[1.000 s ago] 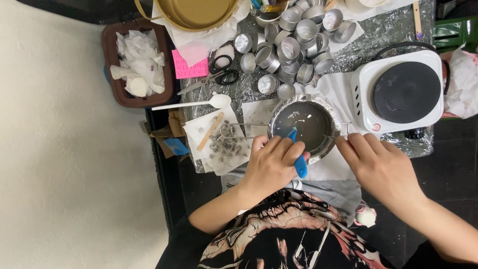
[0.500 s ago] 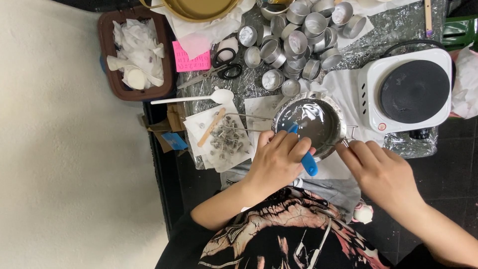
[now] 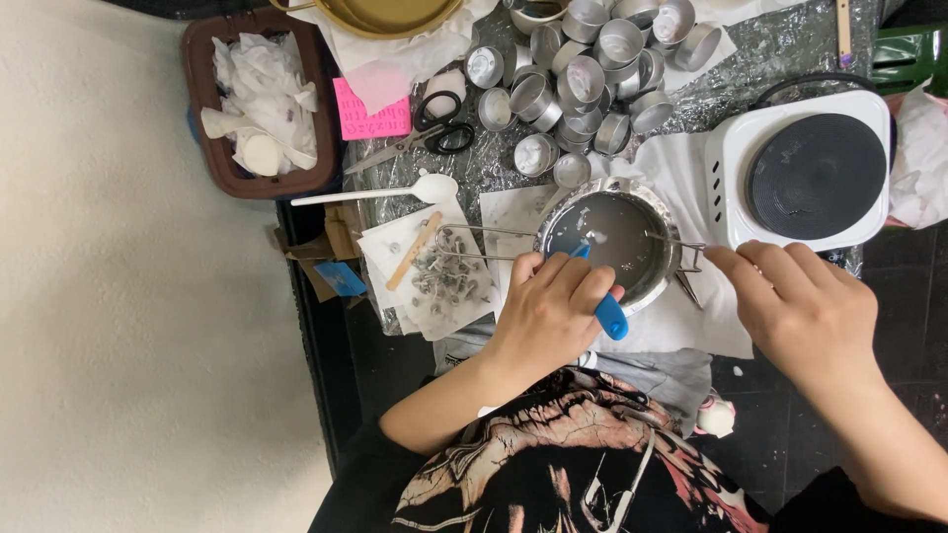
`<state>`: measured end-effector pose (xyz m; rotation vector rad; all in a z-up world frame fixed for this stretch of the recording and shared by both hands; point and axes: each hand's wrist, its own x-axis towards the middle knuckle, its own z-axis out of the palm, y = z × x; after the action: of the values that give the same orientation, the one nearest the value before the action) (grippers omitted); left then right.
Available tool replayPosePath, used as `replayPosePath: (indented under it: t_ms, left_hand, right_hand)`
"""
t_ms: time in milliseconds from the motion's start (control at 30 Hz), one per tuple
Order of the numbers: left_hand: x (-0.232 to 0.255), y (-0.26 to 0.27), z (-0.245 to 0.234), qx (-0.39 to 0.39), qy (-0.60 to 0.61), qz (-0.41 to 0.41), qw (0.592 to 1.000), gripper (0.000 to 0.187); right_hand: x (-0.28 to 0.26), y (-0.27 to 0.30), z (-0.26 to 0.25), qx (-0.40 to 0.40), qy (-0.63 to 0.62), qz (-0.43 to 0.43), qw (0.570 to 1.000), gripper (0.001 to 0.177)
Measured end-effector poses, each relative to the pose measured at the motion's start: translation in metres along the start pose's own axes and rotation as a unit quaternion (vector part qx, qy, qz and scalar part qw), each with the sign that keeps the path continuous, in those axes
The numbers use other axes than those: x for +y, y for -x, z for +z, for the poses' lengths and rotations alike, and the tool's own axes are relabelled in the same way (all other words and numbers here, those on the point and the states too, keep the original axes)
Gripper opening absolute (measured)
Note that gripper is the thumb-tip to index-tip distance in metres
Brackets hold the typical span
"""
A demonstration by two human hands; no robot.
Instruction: Stirring melted wax in a pot with a spatula at a candle-making station.
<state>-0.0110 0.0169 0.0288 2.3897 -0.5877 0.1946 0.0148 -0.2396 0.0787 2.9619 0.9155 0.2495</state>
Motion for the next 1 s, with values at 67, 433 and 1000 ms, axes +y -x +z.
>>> replayPosePath:
  t_ms: [67,433,1000]
  left_hand:
    - [-0.003,0.002,0.005,-0.006,-0.006,-0.003,1.000,0.020]
    - [-0.001,-0.002,0.003,0.007,-0.015,0.001,1.000,0.024]
    - [-0.002,-0.003,0.004,0.016,-0.013,-0.001,1.000,0.022]
  right_hand:
    - [0.003,0.013,0.015,0.003,-0.015,0.027,1.000,0.034]
    - [-0.016,0.034,0.019,0.008,-0.042,0.086,0.995,0.040]
    - [-0.066,0.065,0.034,0.030,-0.169,0.187,0.967,0.024]
